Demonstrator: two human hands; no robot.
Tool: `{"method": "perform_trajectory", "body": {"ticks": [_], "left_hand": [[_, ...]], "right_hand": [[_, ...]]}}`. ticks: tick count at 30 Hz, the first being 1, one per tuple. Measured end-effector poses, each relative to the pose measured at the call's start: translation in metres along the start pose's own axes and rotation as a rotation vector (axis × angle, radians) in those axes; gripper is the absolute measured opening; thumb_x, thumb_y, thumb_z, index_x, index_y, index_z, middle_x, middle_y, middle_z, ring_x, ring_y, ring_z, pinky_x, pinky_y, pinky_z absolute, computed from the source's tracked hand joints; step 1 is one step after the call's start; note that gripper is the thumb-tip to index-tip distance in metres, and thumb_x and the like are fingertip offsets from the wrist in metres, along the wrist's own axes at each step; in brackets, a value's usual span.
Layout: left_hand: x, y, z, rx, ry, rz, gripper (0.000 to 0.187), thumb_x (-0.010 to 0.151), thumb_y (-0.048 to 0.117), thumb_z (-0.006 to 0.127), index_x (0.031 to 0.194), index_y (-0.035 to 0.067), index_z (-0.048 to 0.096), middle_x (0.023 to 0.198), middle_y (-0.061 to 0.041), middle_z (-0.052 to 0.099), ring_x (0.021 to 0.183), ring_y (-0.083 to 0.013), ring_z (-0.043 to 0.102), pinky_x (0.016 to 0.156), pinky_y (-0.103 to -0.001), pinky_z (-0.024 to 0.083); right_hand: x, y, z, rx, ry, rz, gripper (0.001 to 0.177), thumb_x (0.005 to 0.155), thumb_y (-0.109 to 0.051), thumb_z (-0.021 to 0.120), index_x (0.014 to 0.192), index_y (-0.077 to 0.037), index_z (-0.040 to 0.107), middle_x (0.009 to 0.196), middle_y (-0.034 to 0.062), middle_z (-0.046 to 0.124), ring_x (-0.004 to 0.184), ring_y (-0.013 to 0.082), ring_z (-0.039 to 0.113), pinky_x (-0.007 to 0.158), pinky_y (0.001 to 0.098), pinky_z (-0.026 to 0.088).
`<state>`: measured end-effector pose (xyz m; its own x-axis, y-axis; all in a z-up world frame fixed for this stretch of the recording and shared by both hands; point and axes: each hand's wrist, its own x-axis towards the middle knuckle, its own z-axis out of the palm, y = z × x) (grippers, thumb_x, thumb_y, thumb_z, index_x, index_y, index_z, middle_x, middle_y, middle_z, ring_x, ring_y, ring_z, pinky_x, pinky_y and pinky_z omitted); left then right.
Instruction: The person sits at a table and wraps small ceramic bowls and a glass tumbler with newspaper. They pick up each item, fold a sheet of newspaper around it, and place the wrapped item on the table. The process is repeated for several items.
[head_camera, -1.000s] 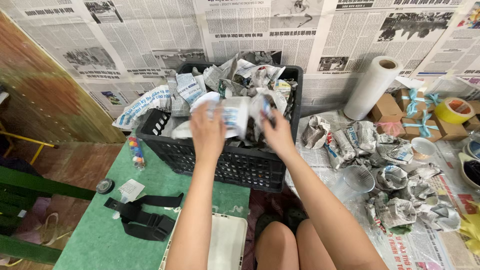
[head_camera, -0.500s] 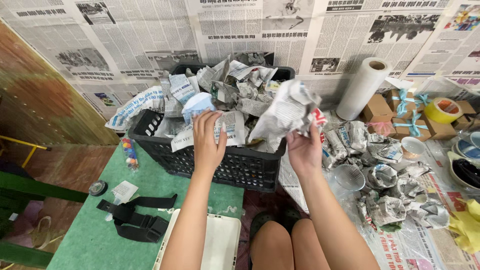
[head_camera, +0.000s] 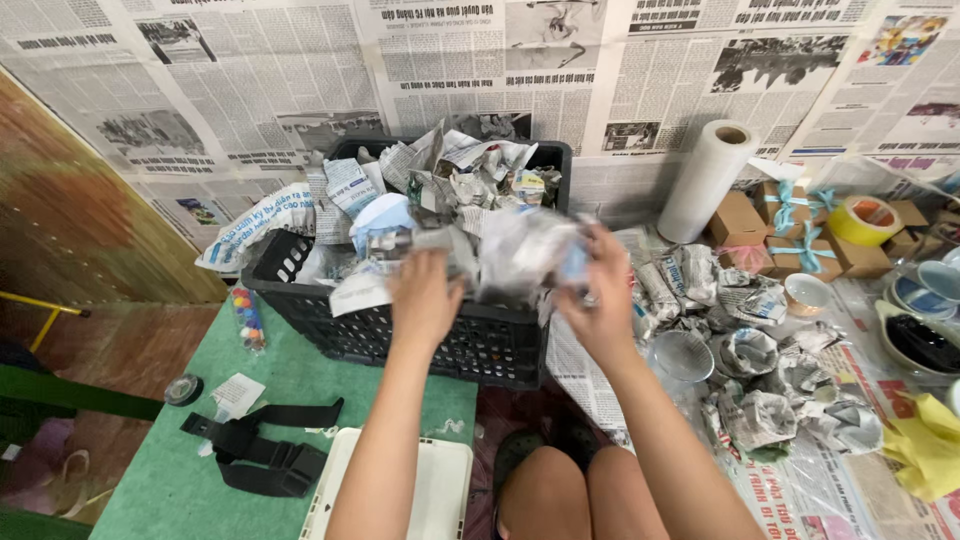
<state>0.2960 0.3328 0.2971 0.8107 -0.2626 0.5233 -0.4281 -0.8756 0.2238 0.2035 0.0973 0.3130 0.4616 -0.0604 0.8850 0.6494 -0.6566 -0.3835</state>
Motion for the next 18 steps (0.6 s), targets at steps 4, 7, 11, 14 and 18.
{"method": "perform_trajectory", "body": {"ticks": [4,7,11,14,18], "left_hand": [[-0.002,0.008,0.007,-0.544,-0.112,-0.055,0.069,0.095,0.038,0.046,0.156,0.008,0.038,0.143,-0.017,0.060,0.127,-0.0370,0.060,0.104,-0.049,0.049],[0.003,0.006,0.000,-0.649,-0.026,0.058,0.091,0.091,0.053,0.058,0.156,-0.001,0.024,0.149,-0.027,0.043,0.130,-0.0439,0.050,0.099,-0.051,0.050],[0.014,-0.007,-0.006,-0.246,-0.367,-0.064,0.100,0.075,0.072,0.065,0.146,0.005,0.044,0.158,-0.021,0.035,0.138,-0.0405,0.041,0.102,-0.057,0.043],[0.024,-0.024,-0.004,0.092,-0.613,-0.172,0.070,0.089,0.071,0.047,0.134,0.022,0.068,0.161,-0.011,0.038,0.153,-0.0356,0.027,0.123,-0.064,0.019],[0.033,-0.035,0.019,0.116,-0.581,-0.331,0.073,0.091,0.066,0.046,0.126,0.008,0.073,0.163,-0.013,0.038,0.153,-0.0362,0.026,0.122,-0.063,0.014]], "right_hand": [[0.014,0.003,0.032,-0.263,-0.577,0.134,0.039,0.074,-0.021,0.074,0.108,-0.004,0.064,0.147,0.0147,0.056,0.123,0.0353,0.061,0.096,0.0396,0.052],[0.026,0.029,0.067,-0.111,-0.716,0.328,0.033,0.089,-0.025,0.069,0.112,-0.001,0.065,0.148,0.0151,0.056,0.116,0.0362,0.064,0.098,0.0419,0.052],[0.041,0.066,0.106,0.225,-0.749,0.401,0.042,0.100,-0.038,0.064,0.120,-0.001,0.070,0.146,0.0220,0.050,0.129,0.0392,0.053,0.106,0.0461,0.045],[0.046,0.076,0.103,0.009,-0.768,0.256,0.048,0.100,-0.046,0.061,0.124,-0.007,0.071,0.148,0.0196,0.053,0.130,0.0393,0.055,0.106,0.0486,0.047],[0.053,0.073,0.096,-0.548,-1.025,0.142,0.071,0.074,-0.051,0.080,0.135,-0.020,0.065,0.139,0.0192,0.051,0.124,0.0390,0.054,0.097,0.0504,0.049]]}}
